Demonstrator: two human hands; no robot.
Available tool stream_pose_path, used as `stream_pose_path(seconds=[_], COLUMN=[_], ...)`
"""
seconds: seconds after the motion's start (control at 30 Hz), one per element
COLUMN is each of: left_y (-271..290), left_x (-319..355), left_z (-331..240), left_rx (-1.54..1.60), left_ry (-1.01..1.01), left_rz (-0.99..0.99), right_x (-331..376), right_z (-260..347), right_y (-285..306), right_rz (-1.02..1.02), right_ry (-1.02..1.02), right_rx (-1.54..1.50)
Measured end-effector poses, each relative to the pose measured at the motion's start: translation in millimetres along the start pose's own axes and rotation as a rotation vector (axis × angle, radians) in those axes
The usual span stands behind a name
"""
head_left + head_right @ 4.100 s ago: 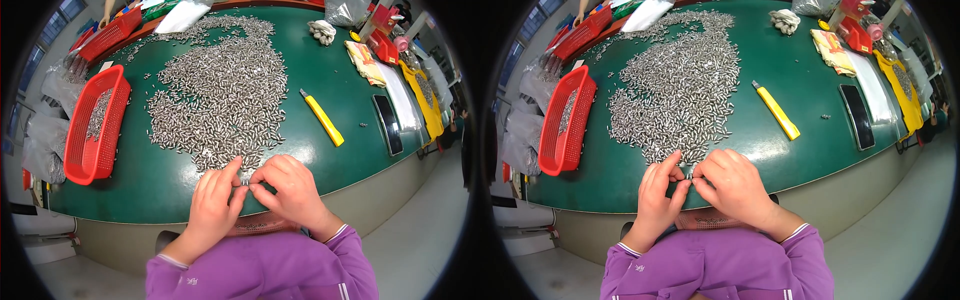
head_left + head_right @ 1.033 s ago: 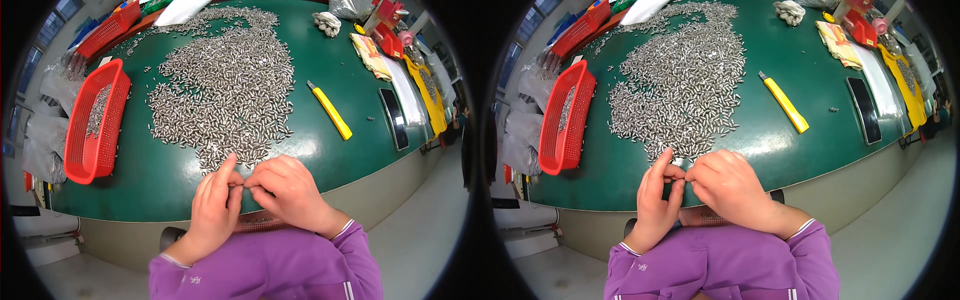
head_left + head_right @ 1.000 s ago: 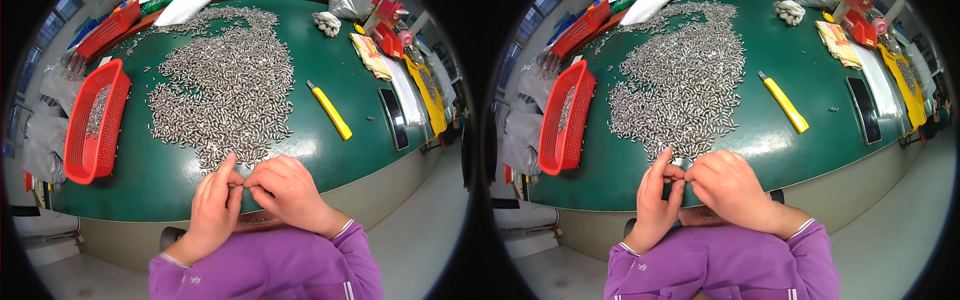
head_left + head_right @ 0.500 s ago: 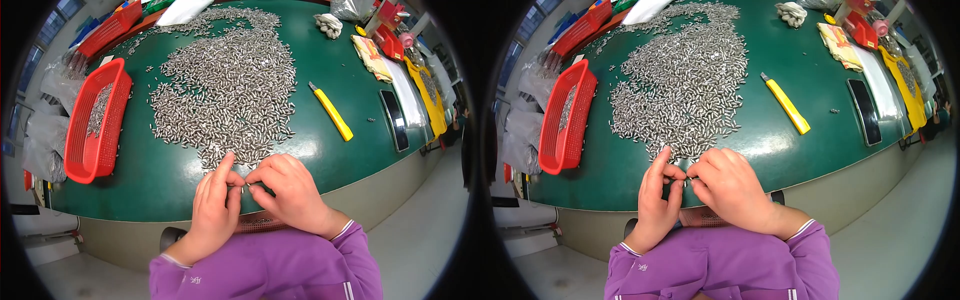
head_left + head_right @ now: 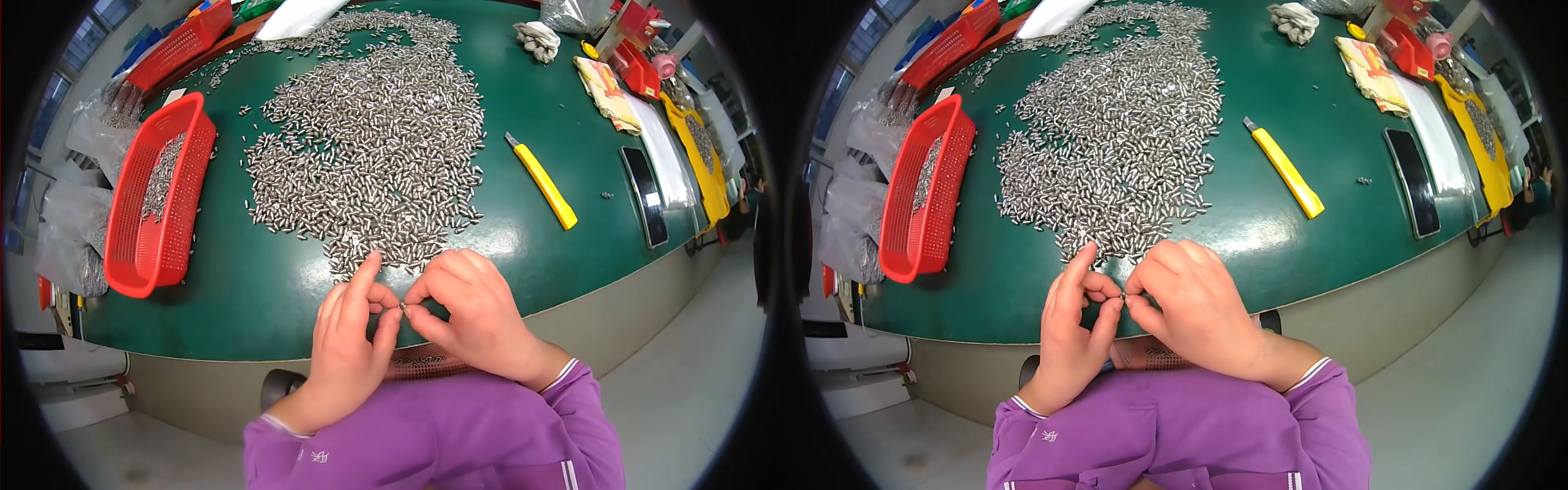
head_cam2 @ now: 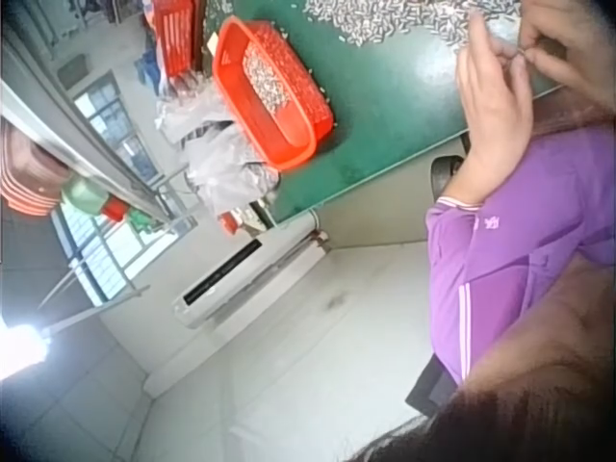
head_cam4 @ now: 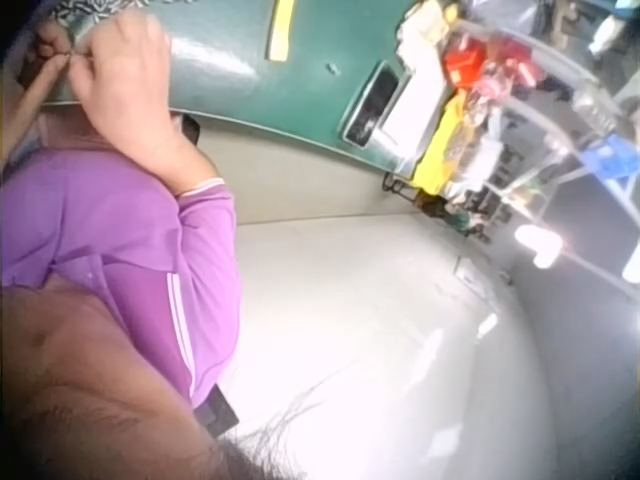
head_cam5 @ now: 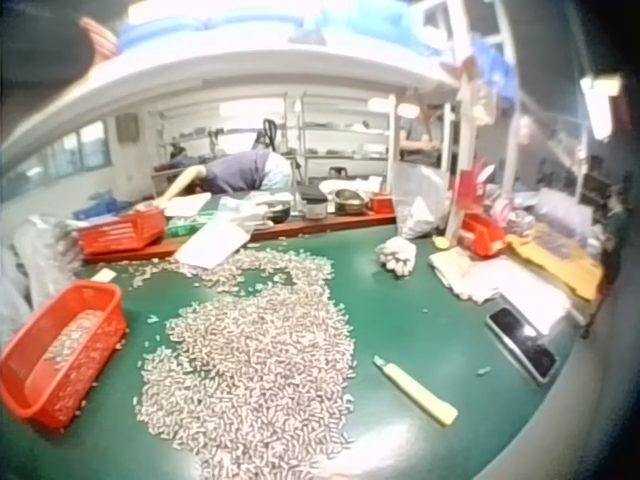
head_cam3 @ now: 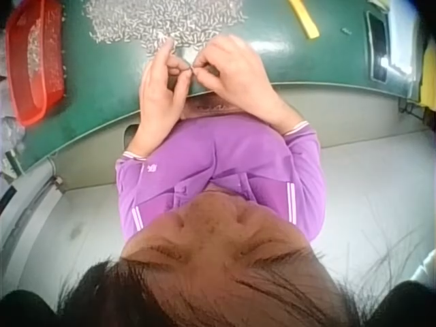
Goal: Inspecting and sorting small metal pins on a workbench in a manufacturing setting.
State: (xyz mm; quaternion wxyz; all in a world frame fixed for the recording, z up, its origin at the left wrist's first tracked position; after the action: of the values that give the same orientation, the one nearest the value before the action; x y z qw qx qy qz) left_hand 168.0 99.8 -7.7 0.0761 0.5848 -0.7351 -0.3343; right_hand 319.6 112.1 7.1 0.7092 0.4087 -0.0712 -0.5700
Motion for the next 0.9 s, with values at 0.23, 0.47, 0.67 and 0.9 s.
stream_pose_path(seconds=[0.23,0.47,0.67,0.9], left_y=[0.6,1.3,3.2,2.7], left_x=[3.1,1.9,0.7,3.7], left_z=[1.6,-0.4,-1.6,-3.5], left_rx=[0.008,0.005,-0.011,-0.022], left_ry=[0.016,0.028,0.017,-0.104], left_rz=[0.017,0.024,0.008,0.070], right_x=[1.5,0.4,1.4,6.2], right_z=[-0.1,-1.0,-1.6,1.4], right_y=[-0.1,0.9,0.0,5.5], right_rz=[-0.006,0.010,0.022,0.124], right_ry=[0.014,0.019,0.017,0.060], right_rx=[0.001,-0.028,-0.027,-0.039])
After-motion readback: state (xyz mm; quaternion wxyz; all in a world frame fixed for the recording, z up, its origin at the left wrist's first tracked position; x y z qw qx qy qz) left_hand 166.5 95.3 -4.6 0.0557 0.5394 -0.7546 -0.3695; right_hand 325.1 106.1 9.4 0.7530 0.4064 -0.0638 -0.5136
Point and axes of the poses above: each hand's wrist, its own x-axis away from the middle knuckle, its own y-axis out of the back of the hand, z = x × y, the point moved 6 cm from there along -x, towards the middle knuckle, and after that the axes turned 1 degree about z, right-handed, at the moved point
